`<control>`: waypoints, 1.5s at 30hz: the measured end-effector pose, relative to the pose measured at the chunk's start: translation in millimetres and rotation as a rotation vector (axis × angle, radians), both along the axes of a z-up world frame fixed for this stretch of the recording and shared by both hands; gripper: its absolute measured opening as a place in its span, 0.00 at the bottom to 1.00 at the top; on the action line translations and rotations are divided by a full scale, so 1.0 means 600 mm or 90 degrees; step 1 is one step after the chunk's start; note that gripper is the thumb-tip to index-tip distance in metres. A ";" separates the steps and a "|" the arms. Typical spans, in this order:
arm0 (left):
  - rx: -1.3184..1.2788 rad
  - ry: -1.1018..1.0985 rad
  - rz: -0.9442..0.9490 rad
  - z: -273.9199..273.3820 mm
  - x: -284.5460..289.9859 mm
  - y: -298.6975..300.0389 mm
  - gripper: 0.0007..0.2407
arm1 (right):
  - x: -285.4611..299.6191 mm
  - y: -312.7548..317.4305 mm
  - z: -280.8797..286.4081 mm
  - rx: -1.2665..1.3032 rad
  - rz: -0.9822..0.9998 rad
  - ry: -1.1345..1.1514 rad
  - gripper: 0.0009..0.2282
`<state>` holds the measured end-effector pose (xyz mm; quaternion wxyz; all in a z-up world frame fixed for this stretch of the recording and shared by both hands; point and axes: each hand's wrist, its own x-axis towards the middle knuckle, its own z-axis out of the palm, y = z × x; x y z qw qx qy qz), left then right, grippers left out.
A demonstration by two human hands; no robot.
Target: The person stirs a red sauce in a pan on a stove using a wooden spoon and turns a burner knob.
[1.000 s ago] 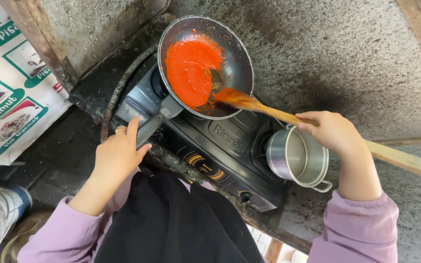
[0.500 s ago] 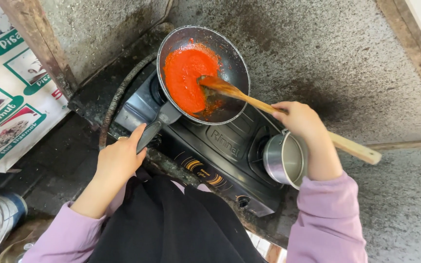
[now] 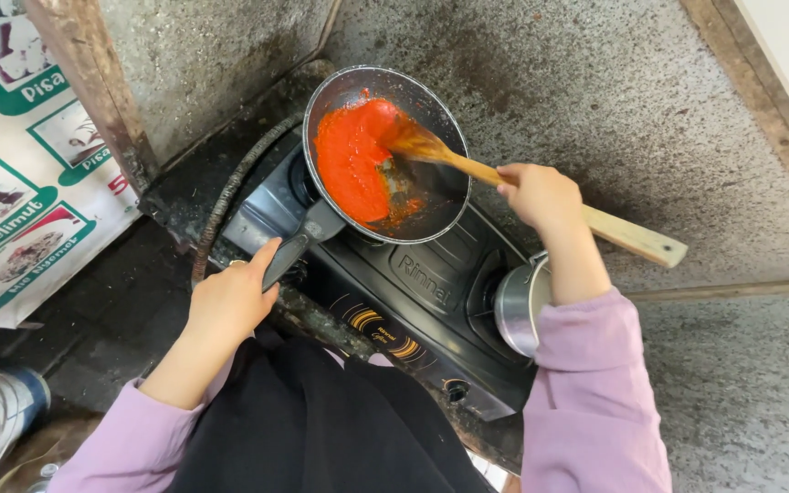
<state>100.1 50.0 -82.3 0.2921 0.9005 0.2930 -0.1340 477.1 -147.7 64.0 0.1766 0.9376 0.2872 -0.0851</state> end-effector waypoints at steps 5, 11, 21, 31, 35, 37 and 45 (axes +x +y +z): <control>0.003 0.001 -0.027 -0.007 -0.002 -0.002 0.27 | -0.084 -0.007 0.158 -0.148 -0.073 0.080 0.16; -0.019 -0.012 -0.028 0.013 -0.008 0.000 0.26 | -0.119 0.000 0.065 -0.075 -0.050 0.155 0.17; -0.001 0.005 -0.026 -0.001 -0.001 0.000 0.27 | -0.128 -0.046 0.106 -0.117 -0.072 0.133 0.16; -0.025 0.027 -0.014 0.006 0.000 0.001 0.27 | -0.104 -0.045 -0.075 0.024 -0.004 0.109 0.17; -0.011 0.040 -0.012 0.007 0.002 -0.002 0.28 | -0.154 -0.046 0.066 -0.017 -0.063 0.161 0.16; -0.015 0.040 -0.008 0.014 0.003 -0.002 0.28 | -0.179 -0.041 0.090 -0.038 -0.061 0.192 0.16; 0.010 0.031 -0.013 0.002 -0.002 -0.004 0.28 | -0.150 -0.006 -0.126 0.160 -0.055 0.221 0.17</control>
